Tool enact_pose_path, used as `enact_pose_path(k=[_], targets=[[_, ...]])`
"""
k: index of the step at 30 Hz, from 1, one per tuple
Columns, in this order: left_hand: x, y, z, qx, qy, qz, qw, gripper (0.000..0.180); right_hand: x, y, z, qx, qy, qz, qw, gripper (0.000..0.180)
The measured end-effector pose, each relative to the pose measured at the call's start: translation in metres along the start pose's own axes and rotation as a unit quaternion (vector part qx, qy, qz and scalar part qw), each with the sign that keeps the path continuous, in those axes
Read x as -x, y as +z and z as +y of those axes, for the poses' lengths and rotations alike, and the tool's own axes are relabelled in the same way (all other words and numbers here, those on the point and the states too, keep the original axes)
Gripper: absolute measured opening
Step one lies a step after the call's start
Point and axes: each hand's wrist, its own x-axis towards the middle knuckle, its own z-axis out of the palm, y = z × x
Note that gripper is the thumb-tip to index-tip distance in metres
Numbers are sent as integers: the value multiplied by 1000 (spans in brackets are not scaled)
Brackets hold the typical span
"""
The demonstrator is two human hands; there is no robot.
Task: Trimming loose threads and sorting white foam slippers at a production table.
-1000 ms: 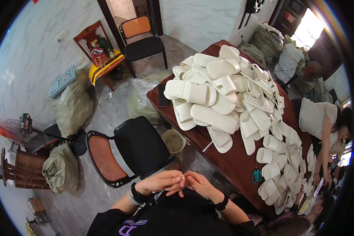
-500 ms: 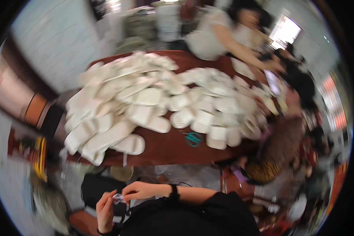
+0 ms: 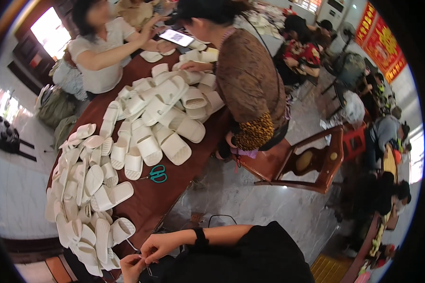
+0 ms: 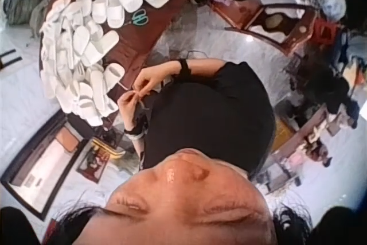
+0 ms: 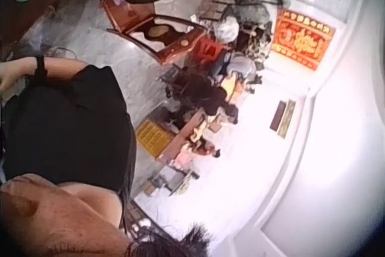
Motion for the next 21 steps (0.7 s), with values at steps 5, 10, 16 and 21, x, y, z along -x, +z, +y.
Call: enact_pose_path(k=[5,10,16,21], targets=[[-45,13,-26,-47,76,-34,995,23,29,3,3,109,34,90,989,16],[-79,42,-16,-8,115,-77,990,21,52,-9,-9,165,23,173,971,14],[-93,60,21,161,33,-29,986,13,66,-56,-31,129,35,205,970,15],[-97,66,35,320,30,-28,946,12,73,-99,-53,41,63,211,975,15]])
